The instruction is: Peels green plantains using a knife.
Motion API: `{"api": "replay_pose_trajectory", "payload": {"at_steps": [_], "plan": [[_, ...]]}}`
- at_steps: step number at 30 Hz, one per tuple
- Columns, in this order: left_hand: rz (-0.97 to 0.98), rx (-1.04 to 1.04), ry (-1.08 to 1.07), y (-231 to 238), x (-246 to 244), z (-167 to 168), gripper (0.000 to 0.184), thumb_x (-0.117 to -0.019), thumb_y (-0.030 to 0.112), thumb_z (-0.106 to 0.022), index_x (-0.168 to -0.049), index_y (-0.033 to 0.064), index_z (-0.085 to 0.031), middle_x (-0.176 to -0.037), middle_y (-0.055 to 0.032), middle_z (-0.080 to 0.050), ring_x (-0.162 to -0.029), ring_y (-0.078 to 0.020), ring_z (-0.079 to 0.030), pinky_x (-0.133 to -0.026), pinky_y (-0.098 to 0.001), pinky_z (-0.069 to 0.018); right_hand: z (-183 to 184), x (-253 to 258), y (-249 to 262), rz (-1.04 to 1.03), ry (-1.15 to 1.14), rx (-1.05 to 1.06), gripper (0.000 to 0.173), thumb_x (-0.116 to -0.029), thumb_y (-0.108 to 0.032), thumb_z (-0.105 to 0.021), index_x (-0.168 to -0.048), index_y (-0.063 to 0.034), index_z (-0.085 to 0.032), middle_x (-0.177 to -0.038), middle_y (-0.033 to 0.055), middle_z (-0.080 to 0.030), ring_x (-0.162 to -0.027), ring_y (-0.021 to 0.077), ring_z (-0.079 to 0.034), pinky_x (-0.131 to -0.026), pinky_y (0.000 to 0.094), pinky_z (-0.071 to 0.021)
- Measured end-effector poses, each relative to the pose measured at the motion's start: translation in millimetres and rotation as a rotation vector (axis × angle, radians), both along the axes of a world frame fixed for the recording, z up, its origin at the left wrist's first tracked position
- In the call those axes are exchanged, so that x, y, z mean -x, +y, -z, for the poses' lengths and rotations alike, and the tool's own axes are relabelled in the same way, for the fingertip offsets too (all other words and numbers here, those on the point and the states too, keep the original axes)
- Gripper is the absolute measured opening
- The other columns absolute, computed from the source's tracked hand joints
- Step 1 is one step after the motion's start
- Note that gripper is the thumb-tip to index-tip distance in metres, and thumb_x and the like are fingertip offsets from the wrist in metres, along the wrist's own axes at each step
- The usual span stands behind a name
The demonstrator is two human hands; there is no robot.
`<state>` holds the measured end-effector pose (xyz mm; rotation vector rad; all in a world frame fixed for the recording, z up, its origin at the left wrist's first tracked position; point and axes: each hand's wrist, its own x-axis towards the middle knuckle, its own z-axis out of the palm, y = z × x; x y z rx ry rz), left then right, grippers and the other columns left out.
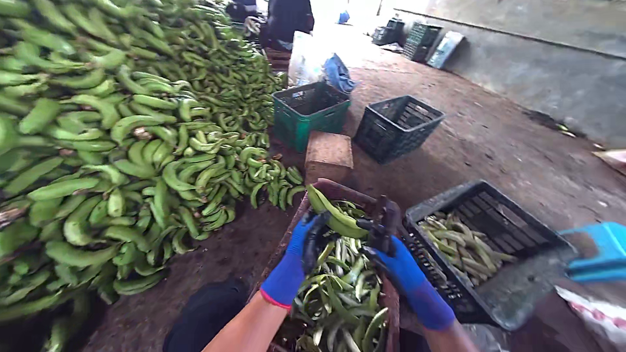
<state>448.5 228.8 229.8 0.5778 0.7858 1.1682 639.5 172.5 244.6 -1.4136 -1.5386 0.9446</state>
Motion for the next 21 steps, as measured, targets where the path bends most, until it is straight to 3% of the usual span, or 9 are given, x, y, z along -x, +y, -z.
{"api": "replay_pose_trajectory", "payload": {"at_steps": [3,5,7,10,12,13,16,17,21], "plan": [[-0.179,-0.258,0.227,4,14,-3,0.056,-0.0941,-0.004,-0.062,-0.144,-0.0048,-0.037,-0.119,-0.0136,-0.061,-0.096,-0.0119,-0.066,-0.081,-0.0280,-0.0582,-8,7,-6,0.151,-0.188,0.007,0.062,-0.0931,-0.022,-0.064,-0.148,0.0009,-0.048,-0.128,0.0200,-0.066,-0.112,0.0201,-0.066,-0.098,0.0390,-0.0511],[-0.216,-0.367,0.357,3,20,1,0.063,-0.0898,-0.001,-0.068,-0.145,-0.0061,-0.038,-0.124,-0.0130,-0.061,-0.104,-0.0085,-0.065,-0.089,-0.0243,-0.0563,-8,11,-12,0.272,-0.163,-0.157,0.056,-0.0922,-0.020,-0.061,-0.141,0.0065,-0.053,-0.114,0.0160,-0.070,-0.096,0.0107,-0.068,-0.087,0.0303,-0.0559],[-0.217,-0.421,0.384,2,23,5,0.065,-0.0884,0.001,-0.070,-0.144,-0.0062,-0.039,-0.126,-0.0110,-0.062,-0.107,-0.0066,-0.065,-0.092,-0.0229,-0.0556,-7,8,-17,0.232,-0.201,-0.207,0.050,-0.0933,-0.018,-0.059,-0.134,0.0116,-0.056,-0.108,0.0132,-0.071,-0.091,0.0044,-0.068,-0.085,0.0219,-0.0564],[-0.143,-0.492,0.268,-5,29,4,0.063,-0.0880,0.002,-0.067,-0.144,-0.0022,-0.038,-0.121,-0.0027,-0.065,-0.104,-0.0052,-0.066,-0.091,-0.0236,-0.0569,7,-3,-2,-0.117,-0.477,0.529,0.046,-0.1078,-0.032,-0.050,-0.141,-0.0001,-0.055,-0.115,0.0231,-0.068,-0.099,0.0308,-0.069,-0.092,0.0495,-0.0540],[-0.051,-0.478,0.216,-3,36,-6,0.057,-0.0925,0.008,-0.061,-0.144,0.0023,-0.037,-0.115,0.0004,-0.065,-0.097,-0.0059,-0.067,-0.085,-0.0243,-0.0584,23,-5,7,-0.229,-0.489,0.675,0.047,-0.1107,-0.036,-0.042,-0.144,-0.0047,-0.052,-0.113,0.0237,-0.068,-0.095,0.0348,-0.069,-0.089,0.0536,-0.0536],[-0.019,-0.443,0.215,-1,38,-10,0.052,-0.0956,0.012,-0.056,-0.144,0.0040,-0.037,-0.112,0.0001,-0.065,-0.093,-0.0059,-0.067,-0.082,-0.0236,-0.0584,20,-6,4,-0.206,-0.441,0.602,0.046,-0.1111,-0.034,-0.040,-0.146,-0.0064,-0.051,-0.115,0.0208,-0.068,-0.096,0.0304,-0.068,-0.088,0.0502,-0.0539],[-0.026,-0.348,0.242,8,41,-3,0.041,-0.1053,0.022,-0.040,-0.143,0.0078,-0.045,-0.108,-0.0016,-0.066,-0.090,-0.0052,-0.065,-0.079,-0.0225,-0.0560,11,-9,-7,-0.184,-0.338,0.178,0.050,-0.1027,-0.027,-0.050,-0.150,-0.0109,-0.051,-0.137,0.0112,-0.063,-0.122,0.0171,-0.063,-0.106,0.0381,-0.0491],[-0.036,-0.309,0.251,9,42,-4,0.039,-0.1088,0.021,-0.036,-0.144,0.0082,-0.046,-0.110,-0.0029,-0.066,-0.090,-0.0054,-0.065,-0.079,-0.0225,-0.0560,14,-9,-10,-0.195,-0.364,0.028,0.053,-0.0970,-0.027,-0.057,-0.148,-0.0104,-0.055,-0.137,0.0132,-0.063,-0.123,0.0212,-0.062,-0.106,0.0412,-0.0493],[0.040,-0.283,0.338,4,34,-5,0.045,-0.1108,0.024,-0.030,-0.153,0.0121,-0.040,-0.132,-0.0051,-0.060,-0.107,-0.0046,-0.062,-0.091,-0.0225,-0.0518,24,1,-13,-0.194,-0.608,-0.466,0.050,-0.0846,-0.042,-0.071,-0.123,-0.0098,-0.074,-0.112,0.0218,-0.071,-0.098,0.0380,-0.071,-0.081,0.0545,-0.0584]]}}
